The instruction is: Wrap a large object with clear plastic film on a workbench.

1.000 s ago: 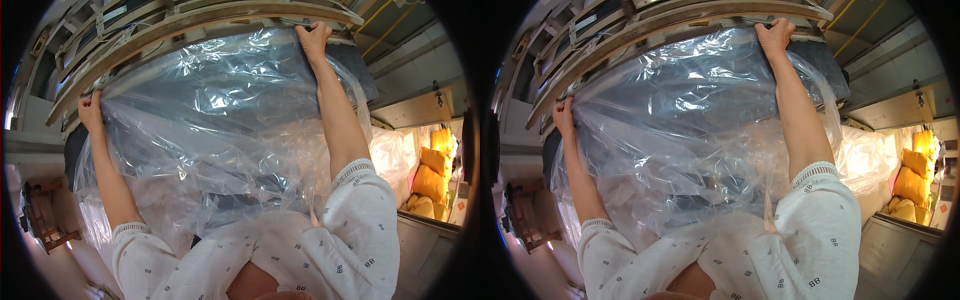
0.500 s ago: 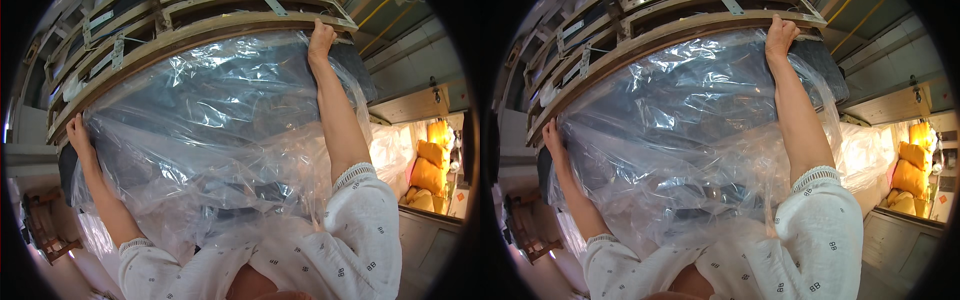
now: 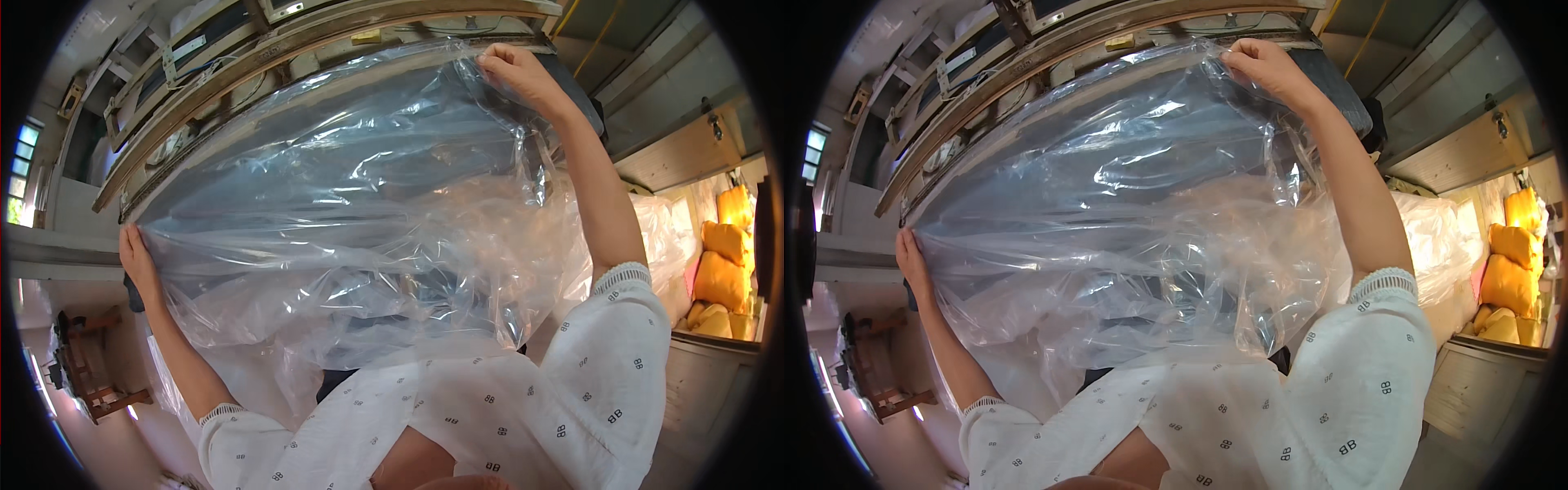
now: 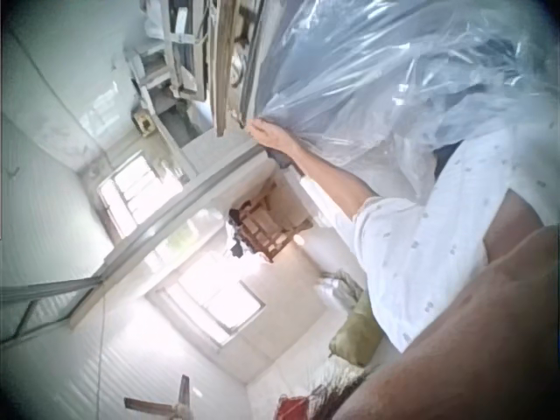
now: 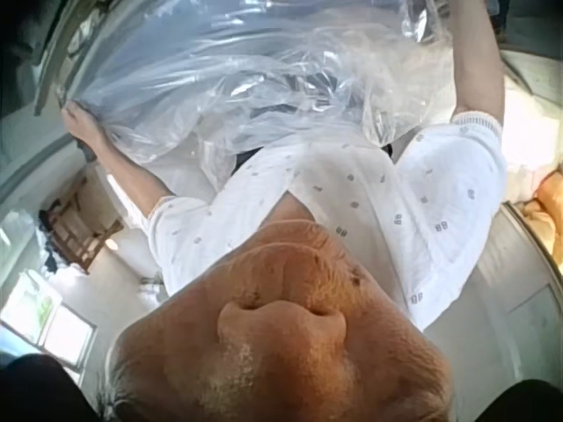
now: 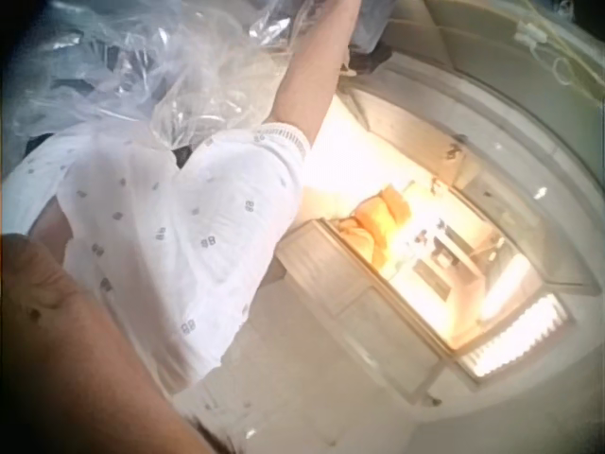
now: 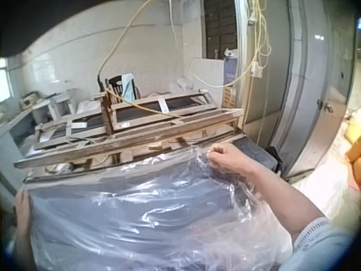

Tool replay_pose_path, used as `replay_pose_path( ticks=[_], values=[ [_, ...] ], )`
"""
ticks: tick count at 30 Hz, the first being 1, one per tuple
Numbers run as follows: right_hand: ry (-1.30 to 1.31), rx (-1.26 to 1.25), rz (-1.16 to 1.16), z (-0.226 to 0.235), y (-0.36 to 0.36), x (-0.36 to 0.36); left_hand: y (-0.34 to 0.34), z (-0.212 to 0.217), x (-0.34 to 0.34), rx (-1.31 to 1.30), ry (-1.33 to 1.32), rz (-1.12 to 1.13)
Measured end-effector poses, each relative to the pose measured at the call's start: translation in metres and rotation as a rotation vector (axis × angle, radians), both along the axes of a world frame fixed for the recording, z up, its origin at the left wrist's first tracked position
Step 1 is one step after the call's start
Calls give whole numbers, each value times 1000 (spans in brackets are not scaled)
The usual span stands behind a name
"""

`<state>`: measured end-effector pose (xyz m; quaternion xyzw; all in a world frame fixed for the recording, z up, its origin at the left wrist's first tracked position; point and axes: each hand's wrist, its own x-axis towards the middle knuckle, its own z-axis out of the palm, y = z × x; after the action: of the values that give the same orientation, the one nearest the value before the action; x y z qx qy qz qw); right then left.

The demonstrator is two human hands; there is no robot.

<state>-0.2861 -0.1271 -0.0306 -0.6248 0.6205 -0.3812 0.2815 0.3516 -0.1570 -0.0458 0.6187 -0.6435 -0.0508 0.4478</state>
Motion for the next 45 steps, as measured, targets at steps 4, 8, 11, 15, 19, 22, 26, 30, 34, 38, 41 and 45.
replay_pose_path(
  ticks=[4,8,11,15,19,22,26,30,34,38,41,45],
  values=[
    [-216,27,129,39,51,25,26,14,19,169,-79,27],
    [-220,45,207,65,96,40,28,31,-29,-169,-762,249],
    [-217,27,193,72,126,52,41,63,-154,-142,-200,-308],
    [-403,83,160,72,162,52,86,105,-316,-259,-265,-761],
    [-522,104,166,64,188,70,118,104,-374,-325,-307,-996],
    [-626,117,187,49,193,72,126,96,-386,-161,-228,-1095],
    [-953,140,280,32,199,89,141,70,-380,161,226,-1064],
    [-1009,51,316,19,203,110,154,59,-368,288,507,-1068],
    [-839,-53,276,13,207,126,172,58,-348,351,610,-1052],
    [-516,-236,248,14,213,142,177,48,-332,113,433,-989],
    [-412,-314,274,16,215,153,181,45,-320,21,395,-1007],
    [-773,-89,378,14,214,168,203,31,-307,2,583,-982]
  ],
)
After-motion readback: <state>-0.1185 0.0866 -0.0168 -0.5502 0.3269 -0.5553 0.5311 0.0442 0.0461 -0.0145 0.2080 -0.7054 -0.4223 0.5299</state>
